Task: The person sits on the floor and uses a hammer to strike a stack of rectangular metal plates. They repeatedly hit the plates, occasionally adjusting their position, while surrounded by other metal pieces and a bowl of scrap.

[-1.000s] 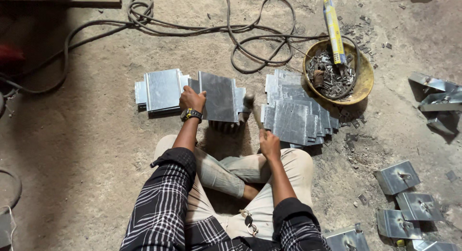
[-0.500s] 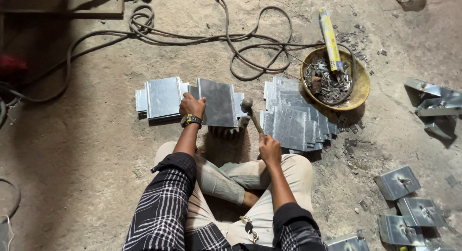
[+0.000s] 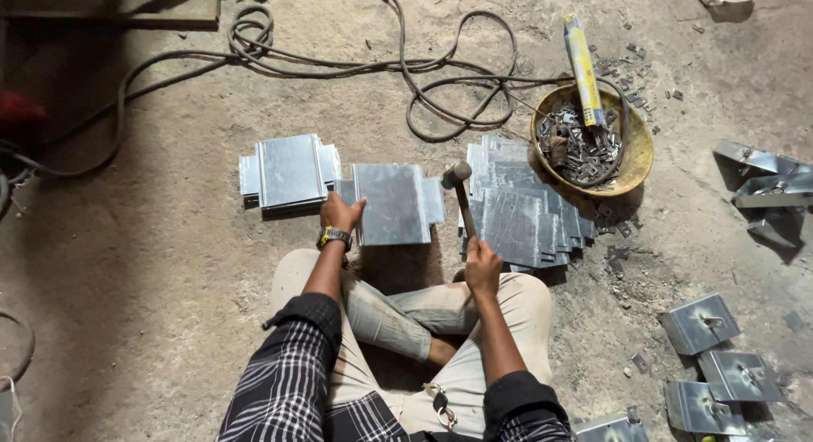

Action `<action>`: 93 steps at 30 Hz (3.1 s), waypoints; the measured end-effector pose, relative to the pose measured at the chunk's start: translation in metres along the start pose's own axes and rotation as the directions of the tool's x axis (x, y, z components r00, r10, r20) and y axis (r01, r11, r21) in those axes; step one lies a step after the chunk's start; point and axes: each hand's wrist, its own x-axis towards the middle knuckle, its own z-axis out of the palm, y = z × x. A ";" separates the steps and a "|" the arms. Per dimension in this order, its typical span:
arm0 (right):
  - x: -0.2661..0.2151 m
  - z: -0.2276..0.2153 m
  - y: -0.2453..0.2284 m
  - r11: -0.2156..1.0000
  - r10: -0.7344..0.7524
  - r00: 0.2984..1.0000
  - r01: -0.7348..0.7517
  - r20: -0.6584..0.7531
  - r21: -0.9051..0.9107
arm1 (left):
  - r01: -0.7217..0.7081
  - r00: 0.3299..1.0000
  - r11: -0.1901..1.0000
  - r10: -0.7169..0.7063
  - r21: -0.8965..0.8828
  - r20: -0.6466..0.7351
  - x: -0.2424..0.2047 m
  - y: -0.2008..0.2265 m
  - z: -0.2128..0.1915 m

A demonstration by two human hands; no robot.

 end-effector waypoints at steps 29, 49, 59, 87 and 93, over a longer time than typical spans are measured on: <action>0.005 0.008 0.000 0.990 -0.144 0.989 0.144 0.042 0.005 | 0.031 0.998 0.996 -0.035 0.083 0.054 -0.042 0.039 -0.020; 0.002 0.012 0.016 0.998 -0.040 0.995 0.044 0.094 -0.040 | 0.027 0.998 0.995 -0.032 0.092 0.053 -0.045 0.046 -0.024; 0.003 0.005 -0.001 0.989 -0.147 0.989 0.147 0.016 0.007 | -0.003 0.999 0.996 0.000 0.092 0.035 -0.041 0.048 -0.024; 0.010 0.006 0.032 0.989 -0.115 0.992 0.109 0.048 0.098 | 0.012 0.998 0.998 -0.016 0.067 0.067 -0.045 0.048 -0.029; 0.009 -0.014 0.000 0.969 -0.087 0.996 0.079 0.023 0.234 | 0.006 0.993 0.997 -0.015 0.080 0.118 -0.068 0.034 -0.044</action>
